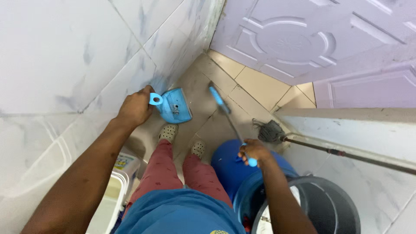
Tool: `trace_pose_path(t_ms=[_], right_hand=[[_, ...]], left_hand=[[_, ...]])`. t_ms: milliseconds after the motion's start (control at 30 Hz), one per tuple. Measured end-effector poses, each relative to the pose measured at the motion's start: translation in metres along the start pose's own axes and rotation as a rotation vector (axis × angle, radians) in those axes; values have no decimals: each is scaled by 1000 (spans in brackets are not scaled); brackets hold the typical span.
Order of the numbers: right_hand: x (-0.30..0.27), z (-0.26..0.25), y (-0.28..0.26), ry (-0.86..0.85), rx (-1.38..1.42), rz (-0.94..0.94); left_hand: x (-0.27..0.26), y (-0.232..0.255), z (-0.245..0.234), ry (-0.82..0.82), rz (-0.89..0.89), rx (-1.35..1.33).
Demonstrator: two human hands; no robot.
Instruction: The person cleans a tiled bathroom floor by hand using a small blue squeegee and a dustpan to collect liquid and debris around a large blue barrel.
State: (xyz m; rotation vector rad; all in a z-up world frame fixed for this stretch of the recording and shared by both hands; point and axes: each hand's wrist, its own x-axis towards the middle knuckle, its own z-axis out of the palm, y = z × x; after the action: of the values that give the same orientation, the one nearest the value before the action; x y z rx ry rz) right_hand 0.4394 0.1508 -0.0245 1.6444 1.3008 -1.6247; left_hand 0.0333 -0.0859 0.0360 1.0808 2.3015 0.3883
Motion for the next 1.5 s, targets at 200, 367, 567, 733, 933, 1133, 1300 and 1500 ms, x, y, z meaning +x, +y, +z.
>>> trace_pose_path(t_ms=[200, 367, 567, 733, 933, 1133, 1300, 1500], right_hand=[[78, -67, -3, 102, -285, -6], [135, -58, 8, 90, -491, -47], [146, 64, 35, -76, -1474, -394], [68, 190, 90, -68, -873, -322], [31, 185, 74, -239, -542, -216], [-35, 103, -4, -151, -313, 70], [-21, 80, -28, -28, -251, 56], [98, 66, -4, -17, -273, -40]], left_hand=[[-52, -7, 10, 120, -77, 9], [-77, -20, 21, 134, -221, -30], [-95, -39, 43, 156, -224, -72], [-99, -47, 60, 181, -273, -85], [-91, -56, 62, 188, -225, -84], [-100, -49, 44, 89, -237, -16], [-124, -54, 32, 71, -226, -26], [-152, -78, 34, 136, -278, -56]])
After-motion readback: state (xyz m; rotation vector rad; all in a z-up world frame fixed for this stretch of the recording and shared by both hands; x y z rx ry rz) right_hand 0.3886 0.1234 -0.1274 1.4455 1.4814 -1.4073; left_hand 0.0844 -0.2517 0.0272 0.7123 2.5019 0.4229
